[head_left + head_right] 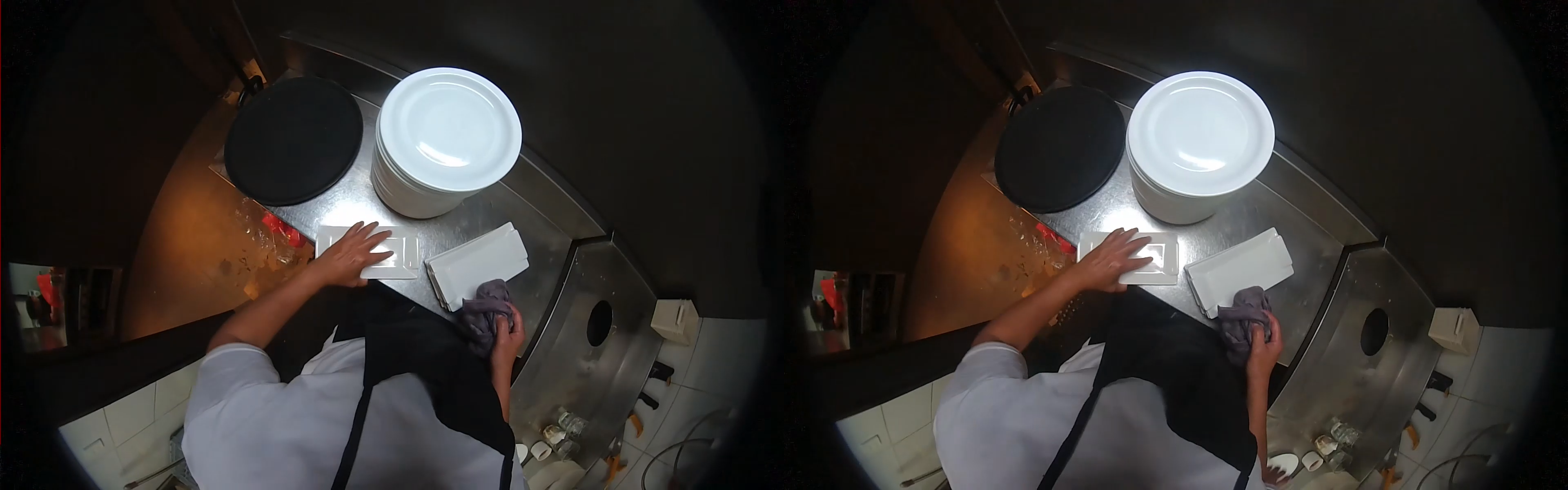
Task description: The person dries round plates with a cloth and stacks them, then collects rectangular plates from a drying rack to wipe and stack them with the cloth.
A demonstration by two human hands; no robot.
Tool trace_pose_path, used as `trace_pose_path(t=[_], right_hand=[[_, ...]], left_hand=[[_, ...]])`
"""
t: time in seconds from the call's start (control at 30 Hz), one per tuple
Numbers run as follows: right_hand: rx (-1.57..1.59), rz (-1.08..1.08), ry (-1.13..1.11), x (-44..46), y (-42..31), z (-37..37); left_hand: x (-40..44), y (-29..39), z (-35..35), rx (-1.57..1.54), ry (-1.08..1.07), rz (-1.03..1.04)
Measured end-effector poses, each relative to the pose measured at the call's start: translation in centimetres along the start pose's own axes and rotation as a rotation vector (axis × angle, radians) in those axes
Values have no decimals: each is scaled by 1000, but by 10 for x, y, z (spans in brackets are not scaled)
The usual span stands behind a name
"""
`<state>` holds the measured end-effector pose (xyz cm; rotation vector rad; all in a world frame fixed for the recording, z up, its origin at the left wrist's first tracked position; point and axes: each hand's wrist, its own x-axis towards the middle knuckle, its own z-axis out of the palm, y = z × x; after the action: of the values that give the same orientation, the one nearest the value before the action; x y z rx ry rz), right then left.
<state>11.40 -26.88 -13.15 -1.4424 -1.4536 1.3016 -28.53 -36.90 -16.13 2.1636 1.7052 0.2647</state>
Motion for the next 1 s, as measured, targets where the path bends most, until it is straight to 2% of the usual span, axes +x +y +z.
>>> trace_pose_path(t=[0.13, 0.27, 0.4, 0.47, 0.57, 0.67, 0.7, 0.83, 0.97, 1.0], right_hand=[[-180, -148, -79, 8, -4, 2], [-271, -258, -12, 29, -20, 3], [-113, -276, 124, 75, -24, 8], [-331, -455, 118, 107, -15, 13], [-791, -543, 27, 128, -11, 40], [-1000, -627, 71, 132, 7, 64], [-1017, -624, 84, 129, 7, 69], [-965, -589, 20, 95, 11, 88], [-890, -658, -70, 39, 2, 108], [-865, -652, -91, 29, -2, 107]], left_hand=[[18, -12, -14, 58, -138, 168], [12, -23, -10, -6, -23, 111], [2, -26, -4, -4, 134, -25], [-1, -8, -1, -59, 247, -59], [8, 36, 20, -244, 437, -120], [43, 83, 50, -447, 408, -101], [56, 92, 59, -476, 382, -66], [88, 116, 78, -375, 356, -222], [94, 110, 115, -274, 557, -178], [93, 111, 112, -287, 545, -196]])
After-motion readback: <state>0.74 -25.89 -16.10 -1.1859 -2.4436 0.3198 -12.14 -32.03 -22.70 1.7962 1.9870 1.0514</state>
